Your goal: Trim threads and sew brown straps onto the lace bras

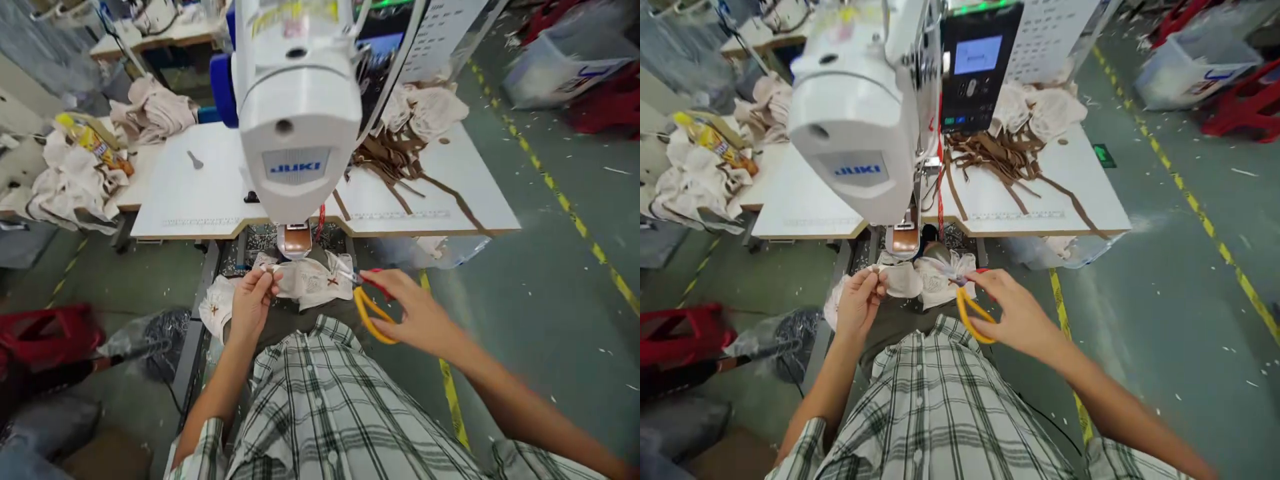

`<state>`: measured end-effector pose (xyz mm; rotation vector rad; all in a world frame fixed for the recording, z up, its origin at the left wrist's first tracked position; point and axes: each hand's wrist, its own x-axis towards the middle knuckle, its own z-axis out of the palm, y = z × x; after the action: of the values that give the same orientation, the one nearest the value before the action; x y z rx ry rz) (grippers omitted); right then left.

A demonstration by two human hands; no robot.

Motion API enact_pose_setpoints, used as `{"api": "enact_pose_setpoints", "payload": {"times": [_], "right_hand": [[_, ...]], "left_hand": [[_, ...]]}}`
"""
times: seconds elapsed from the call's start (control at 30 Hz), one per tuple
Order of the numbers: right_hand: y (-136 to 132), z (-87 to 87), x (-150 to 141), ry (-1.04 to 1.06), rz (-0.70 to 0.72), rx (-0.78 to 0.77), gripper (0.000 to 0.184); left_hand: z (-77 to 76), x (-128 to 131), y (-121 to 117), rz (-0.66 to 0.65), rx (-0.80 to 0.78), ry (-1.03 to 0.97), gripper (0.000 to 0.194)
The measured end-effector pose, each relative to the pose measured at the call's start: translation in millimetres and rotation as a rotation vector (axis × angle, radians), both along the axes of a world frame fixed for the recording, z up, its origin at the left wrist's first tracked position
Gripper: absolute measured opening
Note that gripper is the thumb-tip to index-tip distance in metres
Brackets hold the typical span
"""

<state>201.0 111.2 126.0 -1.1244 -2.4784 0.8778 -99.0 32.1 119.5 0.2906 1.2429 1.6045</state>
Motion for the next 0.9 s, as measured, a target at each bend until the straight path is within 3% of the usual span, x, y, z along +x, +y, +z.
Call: {"api": "enact_pose_setpoints", "payload": {"times": [0.1,0.27,0.5,0.9], "right_hand": [[-20.7,-0.7,-32.3,0.031,0.106,0.067,0.07],[-20.7,-1.3,-64.4,0.093,0.185,0.159,0.073],[-15.4,0.4,-71.0,0.098,0.2,0.188,0.069],[-8.0,-4.2,-72.7,0.114,0.157,0.171,0.062]], "left_hand": [[-2.7,13.9,-2.2,-0.007,-0.002,0.06,0.033],[-10.3,24.0,-9.7,-0.033,0.025,0.162,0.03],[-14.7,22.1,-16.2,-0.036,-0.007,0.333,0.028],[-20.4,20.2,-14.2,-0.047,0.044,0.36,0.02]]}}
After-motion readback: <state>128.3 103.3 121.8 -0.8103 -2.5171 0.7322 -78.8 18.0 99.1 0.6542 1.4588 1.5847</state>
